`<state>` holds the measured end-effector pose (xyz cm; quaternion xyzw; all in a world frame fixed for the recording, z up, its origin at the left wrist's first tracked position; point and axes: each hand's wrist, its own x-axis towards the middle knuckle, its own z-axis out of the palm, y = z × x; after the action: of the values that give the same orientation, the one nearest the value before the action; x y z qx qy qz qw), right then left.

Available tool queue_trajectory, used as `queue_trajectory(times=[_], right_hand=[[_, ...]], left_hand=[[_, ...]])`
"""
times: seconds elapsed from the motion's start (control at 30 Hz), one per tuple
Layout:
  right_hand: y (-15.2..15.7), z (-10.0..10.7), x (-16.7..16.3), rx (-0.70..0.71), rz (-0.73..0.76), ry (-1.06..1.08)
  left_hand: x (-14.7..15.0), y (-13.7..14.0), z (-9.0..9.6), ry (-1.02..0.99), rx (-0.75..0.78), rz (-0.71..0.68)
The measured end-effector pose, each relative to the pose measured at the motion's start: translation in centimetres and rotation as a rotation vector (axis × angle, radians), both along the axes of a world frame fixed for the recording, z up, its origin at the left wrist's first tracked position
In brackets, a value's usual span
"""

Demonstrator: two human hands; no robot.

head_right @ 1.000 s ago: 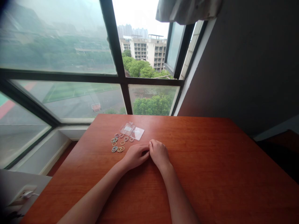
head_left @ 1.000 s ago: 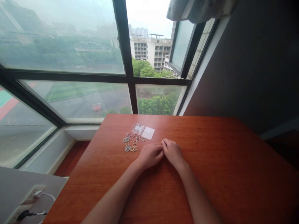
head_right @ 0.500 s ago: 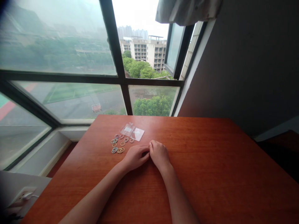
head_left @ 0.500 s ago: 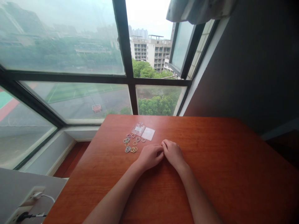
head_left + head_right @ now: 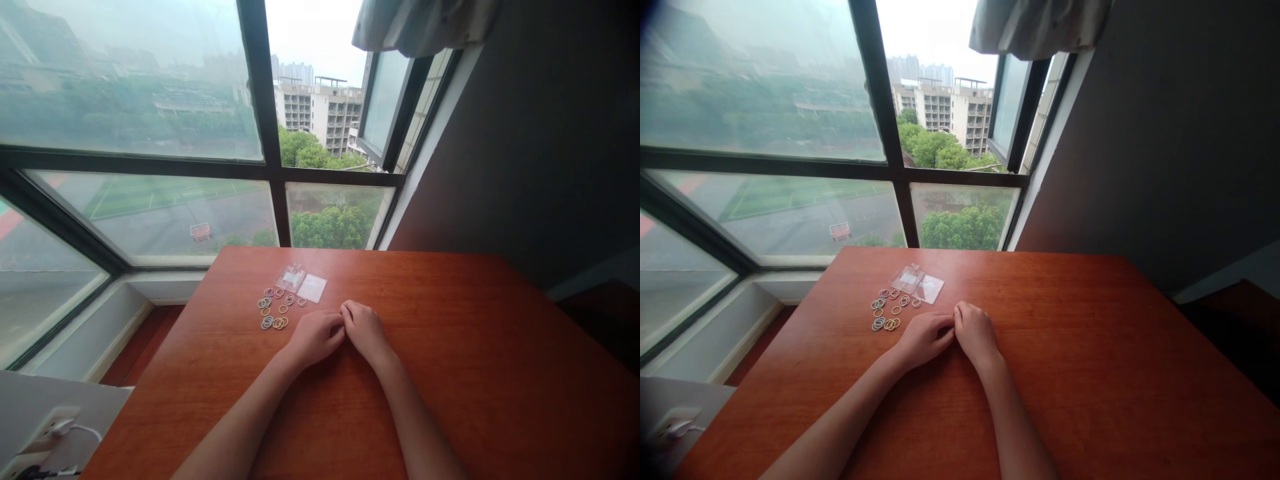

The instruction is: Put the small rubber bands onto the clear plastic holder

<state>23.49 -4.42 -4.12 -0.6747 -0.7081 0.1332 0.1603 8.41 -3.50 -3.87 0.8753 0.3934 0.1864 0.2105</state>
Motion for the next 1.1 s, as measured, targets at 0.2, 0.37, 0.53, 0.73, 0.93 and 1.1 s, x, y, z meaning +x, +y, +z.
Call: queue_trajectory(times=[0.2,0.37,0.53,0.73,0.93,1.1], right_hand=[[0.06,-0.17,0.02,-0.004,0.000,-0.007],[0.09,-0.01,-0.01,-0.016,0.002,-0.015],[0.04,0.06,-0.03,-0.014,0.000,-0.011],[-0.01,0.00,-0.09,-0.016,-0.002,-0.020],[0.02,-0.05,-0.06,-0.010,0.002,-0.017],[0.12,-0.17,0.00,-0.001,0.003,-0.020]], left_hand=[[0.02,-0.04,0.03,0.004,0.009,-0.003],[-0.01,-0.01,-0.10,0.001,0.006,0.001],[-0.02,-0.03,-0.10,-0.004,0.001,0.002],[0.00,-0.05,0.11,-0.001,0.006,0.003],[0.04,-0.04,0.30,-0.021,-0.012,-0.010],[0.05,-0.10,0.30,-0.035,-0.027,-0.006]])
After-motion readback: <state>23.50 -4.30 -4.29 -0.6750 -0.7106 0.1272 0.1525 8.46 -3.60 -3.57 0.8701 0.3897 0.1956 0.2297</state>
